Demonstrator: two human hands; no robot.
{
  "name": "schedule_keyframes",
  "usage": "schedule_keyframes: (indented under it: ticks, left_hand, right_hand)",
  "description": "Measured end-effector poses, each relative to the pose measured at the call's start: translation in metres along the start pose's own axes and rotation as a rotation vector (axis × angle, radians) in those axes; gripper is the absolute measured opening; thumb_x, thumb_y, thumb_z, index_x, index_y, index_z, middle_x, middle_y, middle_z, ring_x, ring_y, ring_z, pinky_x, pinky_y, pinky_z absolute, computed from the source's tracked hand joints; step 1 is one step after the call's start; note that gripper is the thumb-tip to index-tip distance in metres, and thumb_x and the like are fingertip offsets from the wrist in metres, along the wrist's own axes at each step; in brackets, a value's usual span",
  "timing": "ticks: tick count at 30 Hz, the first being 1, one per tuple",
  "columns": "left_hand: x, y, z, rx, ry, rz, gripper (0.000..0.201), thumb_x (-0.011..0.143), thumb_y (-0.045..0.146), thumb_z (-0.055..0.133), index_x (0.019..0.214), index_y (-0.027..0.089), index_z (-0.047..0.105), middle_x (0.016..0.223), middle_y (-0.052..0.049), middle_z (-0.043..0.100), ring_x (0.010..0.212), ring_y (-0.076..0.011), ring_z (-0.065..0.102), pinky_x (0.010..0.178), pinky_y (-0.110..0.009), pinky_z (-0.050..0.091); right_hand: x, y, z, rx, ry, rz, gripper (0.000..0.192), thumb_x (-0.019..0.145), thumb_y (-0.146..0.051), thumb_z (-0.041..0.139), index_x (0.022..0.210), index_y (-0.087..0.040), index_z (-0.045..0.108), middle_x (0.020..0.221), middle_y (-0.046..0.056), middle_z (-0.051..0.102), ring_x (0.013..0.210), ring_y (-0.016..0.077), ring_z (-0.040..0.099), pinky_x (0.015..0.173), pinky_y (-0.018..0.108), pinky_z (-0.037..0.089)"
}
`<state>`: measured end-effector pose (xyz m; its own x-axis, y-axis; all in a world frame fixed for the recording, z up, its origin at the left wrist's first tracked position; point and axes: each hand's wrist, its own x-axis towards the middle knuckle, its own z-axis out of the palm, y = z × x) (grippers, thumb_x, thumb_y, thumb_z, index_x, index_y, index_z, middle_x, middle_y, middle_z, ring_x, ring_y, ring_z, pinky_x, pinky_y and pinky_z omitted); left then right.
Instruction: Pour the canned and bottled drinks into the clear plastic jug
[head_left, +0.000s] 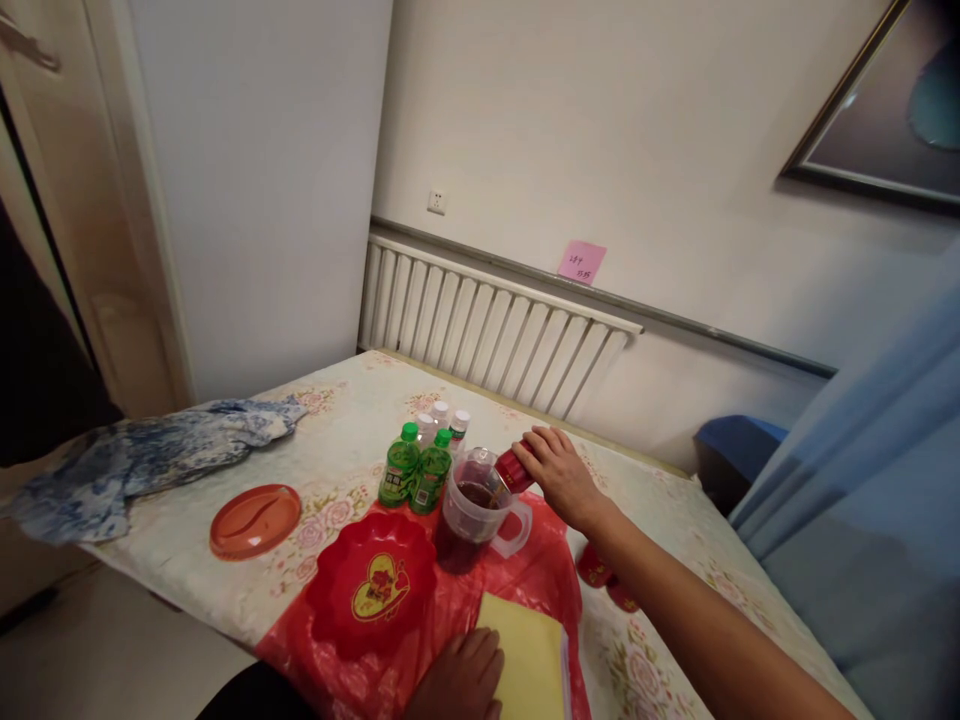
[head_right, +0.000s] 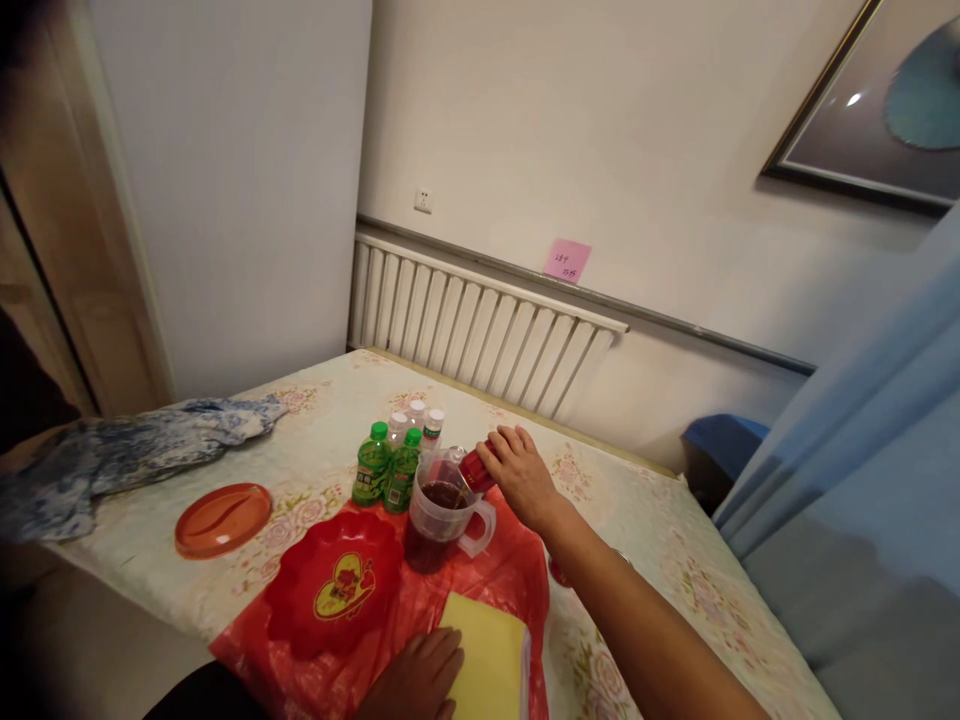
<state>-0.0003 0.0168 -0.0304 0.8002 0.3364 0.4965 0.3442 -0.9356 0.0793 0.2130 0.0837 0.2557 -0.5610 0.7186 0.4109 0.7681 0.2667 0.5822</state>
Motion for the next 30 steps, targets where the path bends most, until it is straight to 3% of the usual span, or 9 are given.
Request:
schedule_keyframes:
  ticks: [10,22,30]
  left_hand:
    - [0.000,0.001,0.002,0.041,0.093,0.002,0.042,0.089,0.033,0.057,0.129,0.019,0.052,0.133,-0.003,0.062,0.122,-0.0203,0.052,0.102,-0.032,0.039]
    - [0.004,0.002,-0.007,0.030,0.045,0.001,0.041,0.090,0.037,0.056,0.127,0.019,0.054,0.131,-0.004,0.063,0.120,-0.0207,0.054,0.100,-0.033,0.041]
    - [0.002,0.001,0.002,-0.032,-0.015,-0.017,0.043,0.089,0.033,0.056,0.130,0.020,0.052,0.135,-0.005,0.061,0.123,-0.0210,0.052,0.104,-0.034,0.040]
  right_hand:
    - [0.003,-0.001,-0.003,-0.007,0.002,-0.008,0.036,0.093,-0.012,0.047,0.127,-0.015,0.058,0.122,0.015,0.060,0.120,0.0309,0.044,0.106,0.049,0.035]
    - [0.000,-0.003,0.004,0.048,0.025,0.024,0.036,0.092,-0.011,0.047,0.127,-0.016,0.057,0.122,0.014,0.059,0.121,0.0305,0.043,0.107,0.050,0.035]
    - [-0.013,-0.004,0.023,0.335,0.105,0.212,0.047,0.085,-0.010,0.056,0.132,-0.019,0.053,0.125,0.014,0.057,0.120,0.0297,0.046,0.104,0.050,0.039]
